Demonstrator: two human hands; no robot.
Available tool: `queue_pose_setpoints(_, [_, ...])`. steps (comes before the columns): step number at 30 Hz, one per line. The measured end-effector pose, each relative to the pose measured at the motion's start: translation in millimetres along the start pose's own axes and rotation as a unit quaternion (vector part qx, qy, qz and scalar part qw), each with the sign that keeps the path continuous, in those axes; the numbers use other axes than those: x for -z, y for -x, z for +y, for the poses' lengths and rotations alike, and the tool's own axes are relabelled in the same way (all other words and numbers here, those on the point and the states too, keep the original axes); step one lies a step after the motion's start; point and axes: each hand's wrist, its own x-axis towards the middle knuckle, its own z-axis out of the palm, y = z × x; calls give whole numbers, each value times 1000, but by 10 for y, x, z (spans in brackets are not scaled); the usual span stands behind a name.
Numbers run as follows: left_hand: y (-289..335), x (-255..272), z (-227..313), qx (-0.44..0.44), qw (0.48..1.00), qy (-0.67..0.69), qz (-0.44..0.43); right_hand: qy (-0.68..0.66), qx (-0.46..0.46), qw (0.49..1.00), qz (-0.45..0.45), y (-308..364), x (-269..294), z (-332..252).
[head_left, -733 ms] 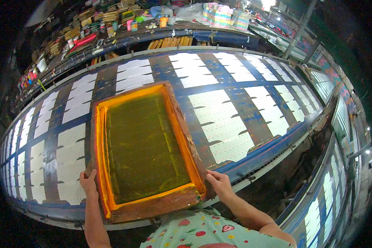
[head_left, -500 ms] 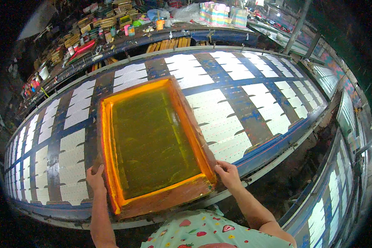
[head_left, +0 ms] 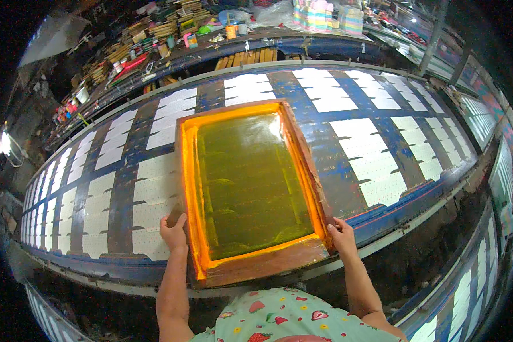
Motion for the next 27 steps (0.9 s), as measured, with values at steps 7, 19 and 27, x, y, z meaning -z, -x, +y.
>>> queue_pose_setpoints(7, [467, -511, 134, 5, 1000, 8, -10, -56, -36, 998, -5, -292, 528, 372])
queue_pose_setpoints(19, [623, -793, 79, -15, 999, -32, -6, 23, 41, 998, -32, -228, 942, 393])
queue_pose_setpoints(27, [521, -841, -106, -19, 997, -78, 15, 254, 351, 886, -165, 474, 667, -470])
